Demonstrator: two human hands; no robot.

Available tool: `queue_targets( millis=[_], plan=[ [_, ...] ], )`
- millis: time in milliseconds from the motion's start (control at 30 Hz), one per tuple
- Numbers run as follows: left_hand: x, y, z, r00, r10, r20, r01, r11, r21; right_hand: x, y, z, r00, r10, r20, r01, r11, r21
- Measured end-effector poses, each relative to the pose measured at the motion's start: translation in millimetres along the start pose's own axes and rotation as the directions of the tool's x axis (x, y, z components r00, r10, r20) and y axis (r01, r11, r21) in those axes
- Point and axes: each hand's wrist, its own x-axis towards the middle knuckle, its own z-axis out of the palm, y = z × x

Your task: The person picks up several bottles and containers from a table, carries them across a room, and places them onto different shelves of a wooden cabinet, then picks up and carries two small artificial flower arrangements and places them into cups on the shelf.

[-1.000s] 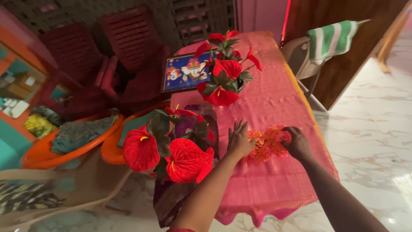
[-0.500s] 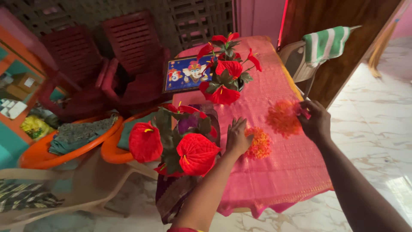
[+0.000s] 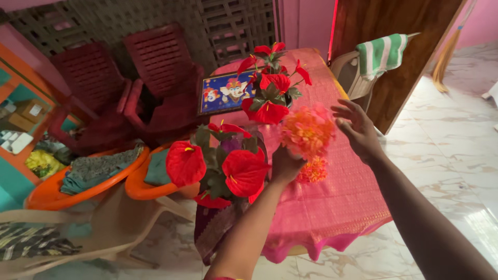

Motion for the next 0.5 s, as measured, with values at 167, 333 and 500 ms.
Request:
queue_targets(
  millis=[167, 333, 500],
  plan=[
    [-2, -16, -17, 0.997, -0.059, -0.041, 0.069, 0.956, 0.286, 1, 129, -25, 0.997, -0.007, -0.083, -0.027, 0.914, -0.404],
    [-3, -6, -22, 0.953, 0.230, -0.199, -0.182, 0.955, 0.233, -18, 245, -24, 0.929, 0.258, 0.265, -0.029, 0.765, -0.644],
    [-14, -16, -5, 0.981, 0.069, -0.181, -0.033, 0.980, 0.198, -38, 286, 4, 0.908, 0.277, 0.314, -0.028, 0.790, -0.613]
  ],
)
